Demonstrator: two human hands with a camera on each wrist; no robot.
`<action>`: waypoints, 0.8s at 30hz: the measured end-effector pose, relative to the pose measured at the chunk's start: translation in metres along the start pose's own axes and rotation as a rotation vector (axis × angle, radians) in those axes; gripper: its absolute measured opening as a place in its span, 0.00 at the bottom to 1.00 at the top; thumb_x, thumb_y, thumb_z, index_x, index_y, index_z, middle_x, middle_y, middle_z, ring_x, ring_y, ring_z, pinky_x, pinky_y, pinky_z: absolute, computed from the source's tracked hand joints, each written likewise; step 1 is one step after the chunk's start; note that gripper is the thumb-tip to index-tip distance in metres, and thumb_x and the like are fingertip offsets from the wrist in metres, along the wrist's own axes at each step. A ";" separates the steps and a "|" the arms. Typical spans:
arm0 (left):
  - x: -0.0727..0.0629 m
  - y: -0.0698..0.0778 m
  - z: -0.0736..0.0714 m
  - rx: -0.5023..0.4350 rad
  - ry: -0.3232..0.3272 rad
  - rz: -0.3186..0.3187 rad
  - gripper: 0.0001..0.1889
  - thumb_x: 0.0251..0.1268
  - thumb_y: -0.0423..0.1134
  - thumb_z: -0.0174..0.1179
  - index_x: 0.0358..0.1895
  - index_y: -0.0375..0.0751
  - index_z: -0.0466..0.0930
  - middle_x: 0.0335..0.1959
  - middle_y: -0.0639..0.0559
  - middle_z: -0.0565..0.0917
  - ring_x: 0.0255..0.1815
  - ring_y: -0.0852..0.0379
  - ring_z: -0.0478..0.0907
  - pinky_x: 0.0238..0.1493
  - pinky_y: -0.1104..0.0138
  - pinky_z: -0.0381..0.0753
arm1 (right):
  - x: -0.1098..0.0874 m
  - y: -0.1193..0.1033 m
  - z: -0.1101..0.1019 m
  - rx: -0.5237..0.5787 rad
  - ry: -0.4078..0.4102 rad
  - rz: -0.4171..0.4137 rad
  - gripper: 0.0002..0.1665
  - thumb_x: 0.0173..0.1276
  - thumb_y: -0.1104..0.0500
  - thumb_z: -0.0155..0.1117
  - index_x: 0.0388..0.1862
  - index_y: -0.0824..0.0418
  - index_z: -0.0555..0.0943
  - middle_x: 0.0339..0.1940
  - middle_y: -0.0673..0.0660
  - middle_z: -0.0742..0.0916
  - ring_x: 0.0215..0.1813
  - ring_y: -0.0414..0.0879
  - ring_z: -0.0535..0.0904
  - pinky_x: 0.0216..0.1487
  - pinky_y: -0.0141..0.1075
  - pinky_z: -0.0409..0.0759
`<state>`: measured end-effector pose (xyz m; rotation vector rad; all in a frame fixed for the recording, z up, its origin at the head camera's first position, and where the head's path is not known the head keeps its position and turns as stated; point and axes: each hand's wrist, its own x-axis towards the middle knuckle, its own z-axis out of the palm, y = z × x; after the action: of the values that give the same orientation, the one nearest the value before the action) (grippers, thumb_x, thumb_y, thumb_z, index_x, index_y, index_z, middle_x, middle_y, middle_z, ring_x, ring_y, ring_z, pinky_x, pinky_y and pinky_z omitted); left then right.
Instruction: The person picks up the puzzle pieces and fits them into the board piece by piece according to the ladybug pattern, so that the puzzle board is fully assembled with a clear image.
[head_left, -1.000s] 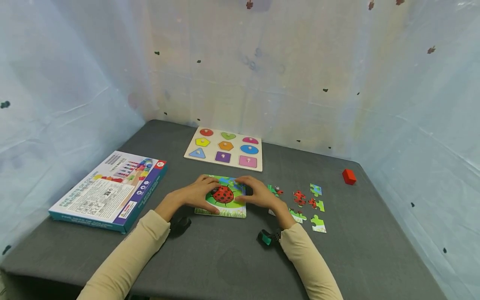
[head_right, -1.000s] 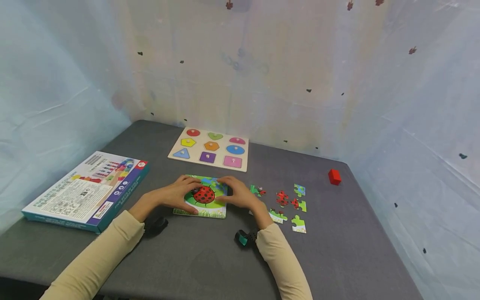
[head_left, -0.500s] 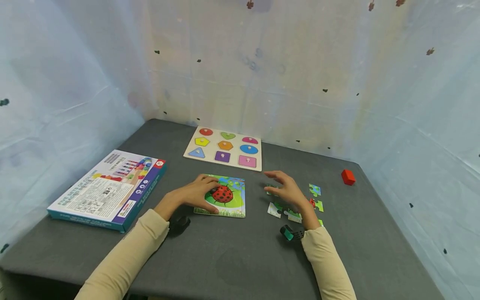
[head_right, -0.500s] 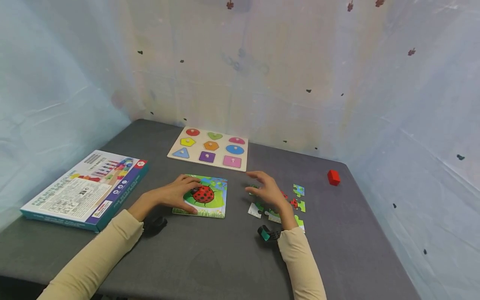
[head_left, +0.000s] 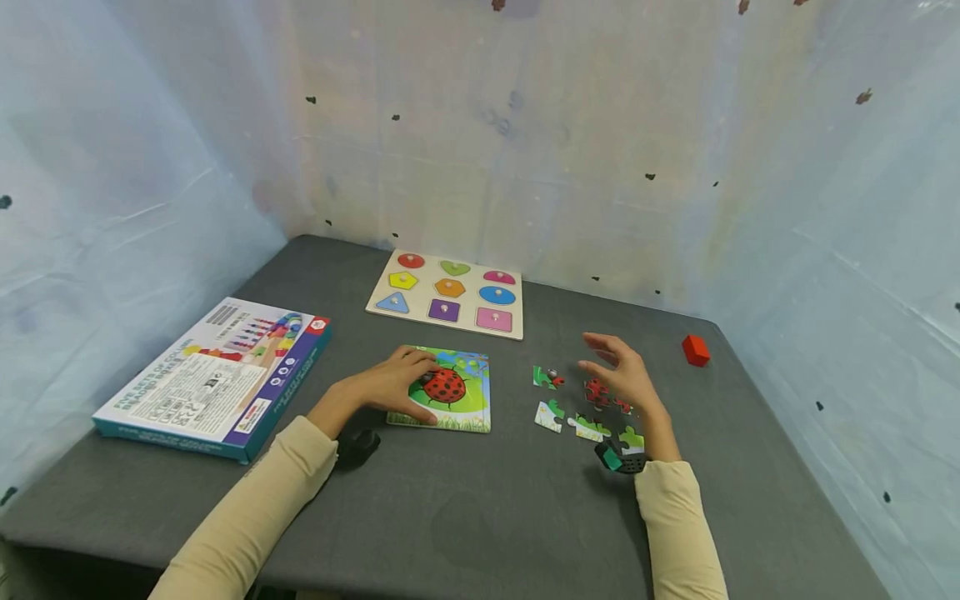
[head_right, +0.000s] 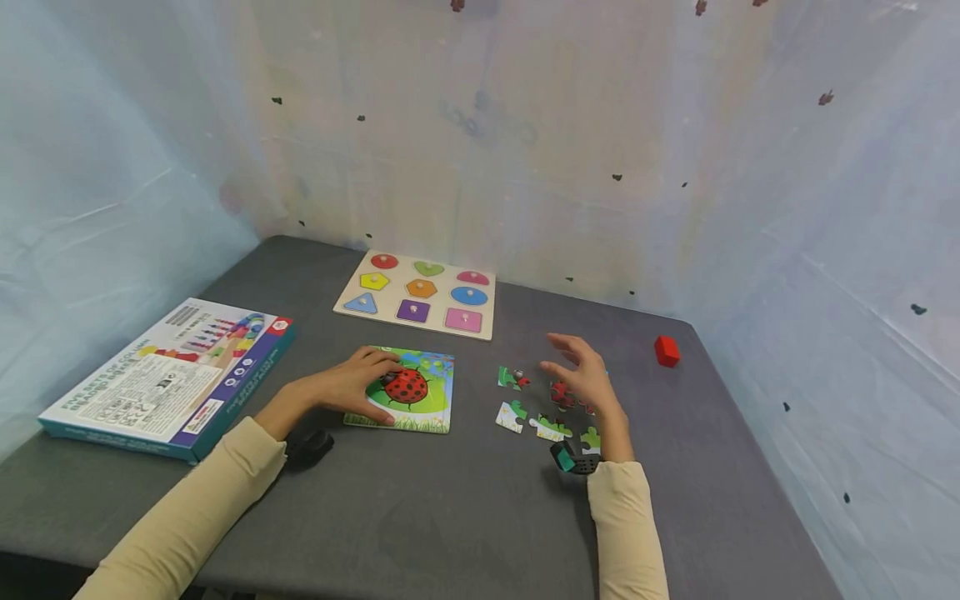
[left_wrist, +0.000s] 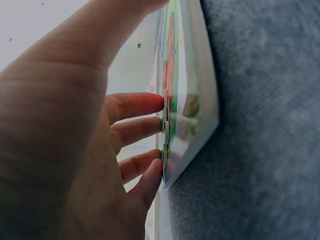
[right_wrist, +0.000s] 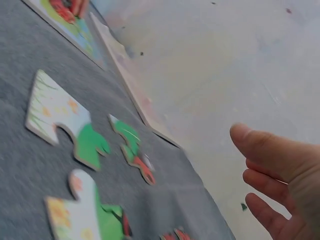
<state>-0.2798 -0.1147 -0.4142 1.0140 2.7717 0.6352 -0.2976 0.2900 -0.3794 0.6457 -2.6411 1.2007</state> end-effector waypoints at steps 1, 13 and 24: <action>0.000 0.000 0.000 0.001 -0.003 -0.003 0.49 0.42 0.70 0.63 0.67 0.45 0.64 0.68 0.45 0.61 0.68 0.43 0.51 0.62 0.45 0.60 | -0.002 -0.004 -0.003 0.005 0.004 0.009 0.32 0.62 0.62 0.65 0.64 0.68 0.68 0.62 0.67 0.73 0.64 0.62 0.67 0.62 0.54 0.64; 0.000 0.001 -0.002 -0.013 -0.005 0.001 0.49 0.43 0.69 0.64 0.67 0.43 0.64 0.68 0.45 0.61 0.68 0.43 0.51 0.62 0.46 0.61 | -0.015 0.038 -0.024 -0.082 0.092 0.123 0.29 0.66 0.61 0.62 0.64 0.68 0.68 0.62 0.68 0.72 0.63 0.63 0.67 0.62 0.54 0.65; 0.000 0.001 -0.002 0.000 -0.013 0.004 0.48 0.44 0.67 0.64 0.68 0.43 0.64 0.68 0.45 0.61 0.68 0.44 0.52 0.62 0.47 0.61 | -0.033 0.073 -0.034 -0.190 0.128 0.259 0.25 0.68 0.67 0.55 0.63 0.71 0.67 0.61 0.73 0.71 0.62 0.67 0.67 0.58 0.56 0.67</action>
<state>-0.2801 -0.1150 -0.4118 1.0198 2.7590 0.6265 -0.3021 0.3682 -0.4164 0.1921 -2.7439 0.9931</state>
